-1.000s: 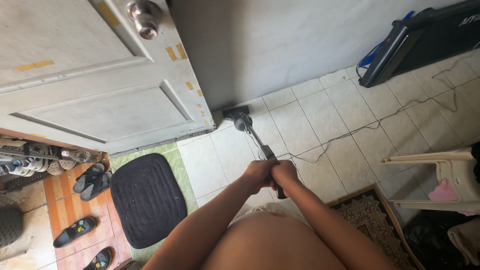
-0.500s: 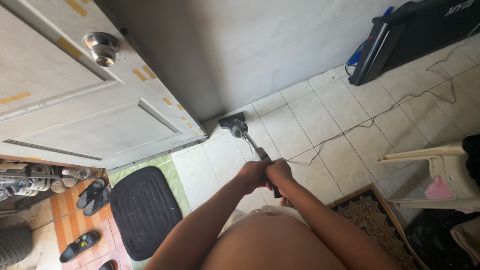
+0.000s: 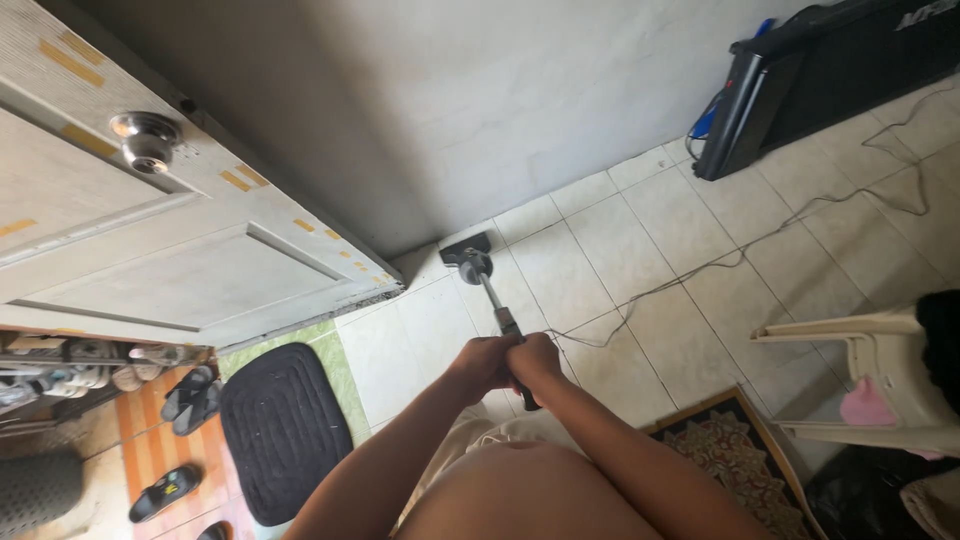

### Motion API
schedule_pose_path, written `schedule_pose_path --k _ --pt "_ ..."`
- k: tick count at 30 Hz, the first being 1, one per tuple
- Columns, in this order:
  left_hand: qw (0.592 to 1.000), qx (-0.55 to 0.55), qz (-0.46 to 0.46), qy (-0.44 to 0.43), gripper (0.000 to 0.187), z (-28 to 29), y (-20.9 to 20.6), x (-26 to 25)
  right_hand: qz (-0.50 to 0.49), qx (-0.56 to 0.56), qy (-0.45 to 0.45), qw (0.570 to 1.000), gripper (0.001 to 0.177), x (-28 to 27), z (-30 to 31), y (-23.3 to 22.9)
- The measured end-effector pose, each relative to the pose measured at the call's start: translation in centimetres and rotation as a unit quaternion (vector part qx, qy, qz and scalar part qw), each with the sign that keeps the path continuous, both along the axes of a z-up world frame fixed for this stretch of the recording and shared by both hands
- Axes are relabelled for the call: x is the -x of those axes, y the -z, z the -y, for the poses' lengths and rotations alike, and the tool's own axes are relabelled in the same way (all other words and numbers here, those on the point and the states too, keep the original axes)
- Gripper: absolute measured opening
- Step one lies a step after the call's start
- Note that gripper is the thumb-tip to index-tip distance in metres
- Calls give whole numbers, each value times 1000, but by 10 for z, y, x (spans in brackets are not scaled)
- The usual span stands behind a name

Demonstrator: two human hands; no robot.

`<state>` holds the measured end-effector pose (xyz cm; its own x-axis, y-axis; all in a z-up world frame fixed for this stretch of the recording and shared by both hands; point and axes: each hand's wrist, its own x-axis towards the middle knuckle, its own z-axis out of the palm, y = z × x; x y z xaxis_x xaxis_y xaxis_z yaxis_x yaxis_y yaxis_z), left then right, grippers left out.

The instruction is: The person vacuums the tiled floor of a cluttered room using a corded stick vacuum. They move the vacuum back and forth across the floor, navigating around furniture, a treadmill, and a bed.

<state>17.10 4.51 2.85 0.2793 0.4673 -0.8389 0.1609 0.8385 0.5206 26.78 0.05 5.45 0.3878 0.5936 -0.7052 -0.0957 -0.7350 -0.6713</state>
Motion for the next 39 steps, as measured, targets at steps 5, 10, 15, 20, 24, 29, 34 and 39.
schedule_pose_path --k 5,10,15,20,24,29,34,39 --pt "999 8 4 31 35 -29 20 5 11 5 3 1000 36 -6 -22 7" --pt "999 -5 -17 41 38 -51 16 1 47 20 -45 998 43 -9 -41 4" --pt "998 8 -1 67 34 -38 -37 -53 36 39 24 998 31 -51 -29 -1" --pt "995 10 31 89 34 -39 -28 -74 93 60 -16 994 28 -76 -24 19" --pt "992 12 68 103 41 -49 -1 -78 130 50 -53 989 29 -91 -30 49" --pt "985 8 57 165 50 -38 -12 -101 133 77 7 988 26 -97 -12 17" --pt "982 31 45 178 50 -48 -22 -105 103 77 46 991 24 -102 -21 20" --pt "984 10 44 170 53 -68 4 -107 163 128 -2 978 25 -94 -53 -43"
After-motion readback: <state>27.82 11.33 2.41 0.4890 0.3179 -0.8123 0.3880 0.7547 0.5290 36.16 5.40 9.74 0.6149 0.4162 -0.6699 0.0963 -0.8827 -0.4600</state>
